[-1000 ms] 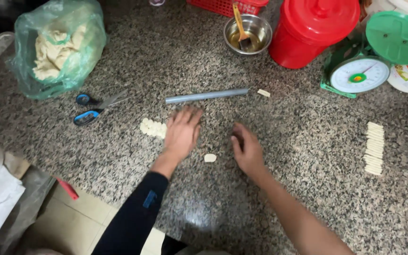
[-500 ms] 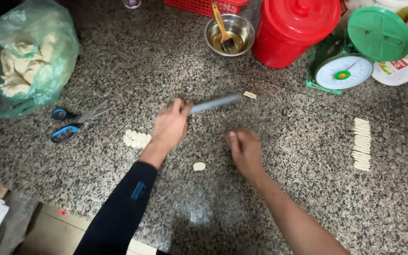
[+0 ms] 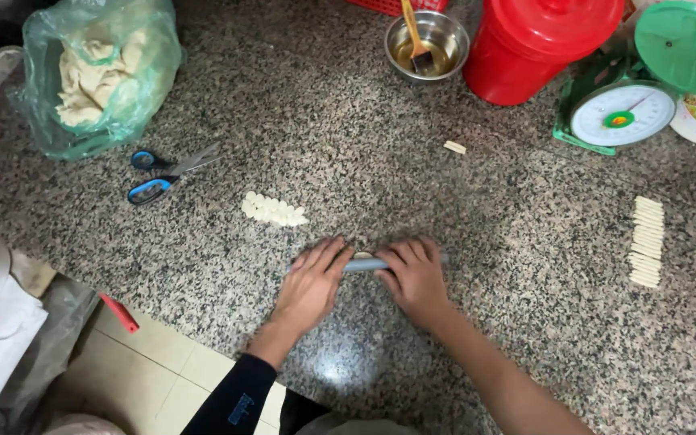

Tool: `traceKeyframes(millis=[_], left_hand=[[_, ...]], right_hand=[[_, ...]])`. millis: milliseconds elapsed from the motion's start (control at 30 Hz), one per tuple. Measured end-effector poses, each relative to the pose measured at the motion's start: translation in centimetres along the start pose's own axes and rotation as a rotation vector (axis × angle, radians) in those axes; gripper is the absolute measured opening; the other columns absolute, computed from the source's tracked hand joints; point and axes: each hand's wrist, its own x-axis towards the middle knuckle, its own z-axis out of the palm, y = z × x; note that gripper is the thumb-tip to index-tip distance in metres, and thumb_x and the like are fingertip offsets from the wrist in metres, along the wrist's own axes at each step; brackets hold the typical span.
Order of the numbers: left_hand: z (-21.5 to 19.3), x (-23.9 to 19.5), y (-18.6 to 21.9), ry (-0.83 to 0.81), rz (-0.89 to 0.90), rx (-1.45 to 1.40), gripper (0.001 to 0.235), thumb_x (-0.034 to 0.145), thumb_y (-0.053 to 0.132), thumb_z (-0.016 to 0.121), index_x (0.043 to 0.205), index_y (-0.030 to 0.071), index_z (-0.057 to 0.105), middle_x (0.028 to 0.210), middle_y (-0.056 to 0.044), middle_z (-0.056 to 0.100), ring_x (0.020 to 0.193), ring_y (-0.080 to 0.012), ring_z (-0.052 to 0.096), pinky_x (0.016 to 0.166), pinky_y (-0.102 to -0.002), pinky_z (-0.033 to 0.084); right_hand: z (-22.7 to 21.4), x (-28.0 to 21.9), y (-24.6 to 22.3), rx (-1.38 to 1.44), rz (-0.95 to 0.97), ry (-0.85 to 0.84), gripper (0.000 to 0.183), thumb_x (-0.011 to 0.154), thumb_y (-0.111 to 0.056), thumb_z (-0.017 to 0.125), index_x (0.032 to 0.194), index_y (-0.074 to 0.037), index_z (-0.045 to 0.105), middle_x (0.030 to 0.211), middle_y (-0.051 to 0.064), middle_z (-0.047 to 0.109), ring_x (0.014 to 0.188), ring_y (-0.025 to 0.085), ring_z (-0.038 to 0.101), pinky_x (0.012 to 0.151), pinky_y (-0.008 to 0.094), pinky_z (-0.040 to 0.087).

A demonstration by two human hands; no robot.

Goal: The recorder is making small leaf-like shapes and rolling them around a stick from a larger piece of dough in a bakery setting.

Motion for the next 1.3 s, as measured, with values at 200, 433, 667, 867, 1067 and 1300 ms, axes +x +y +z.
traceKeyframes(millis=[200,433,667,867,1067,1300], left_hand=[[1.4,1.1,0.2,-0.079,-0.102,0.098,0.061,0.107,0.043,0.026,0.154,0.006,0.038,0.164,-0.011,0.032,0.154,-0.0258,0.023,0.125,-0.051,0.013],[2.0,3.5,-0.3,-0.177,-0.205,0.245,0.07,0.107,0.049,0.008,0.158,0.005,0.023,0.168,-0.01,0.018,0.157,-0.0234,0.007,0.125,-0.051,0.0],[1.3,6.2,-1.3,-0.192,-0.241,0.263,0.067,0.105,0.049,0.01,0.161,0.012,0.016,0.17,-0.008,0.006,0.156,-0.025,-0.002,0.123,-0.053,-0.003],[0.9,8.3,-2.4,-0.166,-0.257,0.261,0.063,0.104,0.044,0.013,0.163,0.021,0.013,0.17,-0.007,-0.001,0.156,-0.0293,-0.006,0.122,-0.058,-0.005],[-0.8,9.0,-1.9,-0.145,-0.236,0.296,0.064,0.104,0.046,0.019,0.161,0.017,0.016,0.17,-0.011,0.007,0.154,-0.0319,0.001,0.121,-0.059,-0.001],[-1.2,5.0,-1.9,-0.152,-0.047,0.018,0.058,0.102,0.039,0.051,0.151,0.01,0.044,0.121,-0.012,0.056,0.117,-0.0288,0.052,0.106,-0.047,0.04]], right_hand=[[2.4,-0.3,1.2,-0.151,0.007,0.069,0.05,0.105,-0.033,0.048,0.146,-0.005,0.056,0.156,0.012,0.052,0.151,0.029,0.036,0.121,0.056,0.024],[2.7,2.5,1.9,-0.255,0.047,0.043,0.051,0.106,-0.034,0.043,0.146,-0.003,0.054,0.156,0.014,0.05,0.152,0.031,0.036,0.121,0.058,0.026],[2.6,5.3,2.5,-0.292,0.12,-0.035,0.056,0.105,-0.037,0.034,0.155,-0.014,0.042,0.162,0.008,0.04,0.154,0.033,0.024,0.121,0.06,0.017],[2.5,8.3,3.7,-0.329,0.206,-0.24,0.068,0.104,-0.047,0.023,0.162,-0.012,0.02,0.169,0.006,0.017,0.157,0.032,0.007,0.123,0.059,0.005],[3.1,10.0,6.0,-0.056,0.29,-0.318,0.081,0.104,-0.057,0.022,0.163,-0.005,0.001,0.171,0.015,0.004,0.156,0.035,0.0,0.121,0.058,0.0],[-0.6,5.9,4.8,0.112,-0.032,-0.013,0.049,0.096,-0.04,0.066,0.132,-0.007,0.062,0.148,0.02,0.053,0.142,0.041,0.045,0.116,0.059,0.029]])
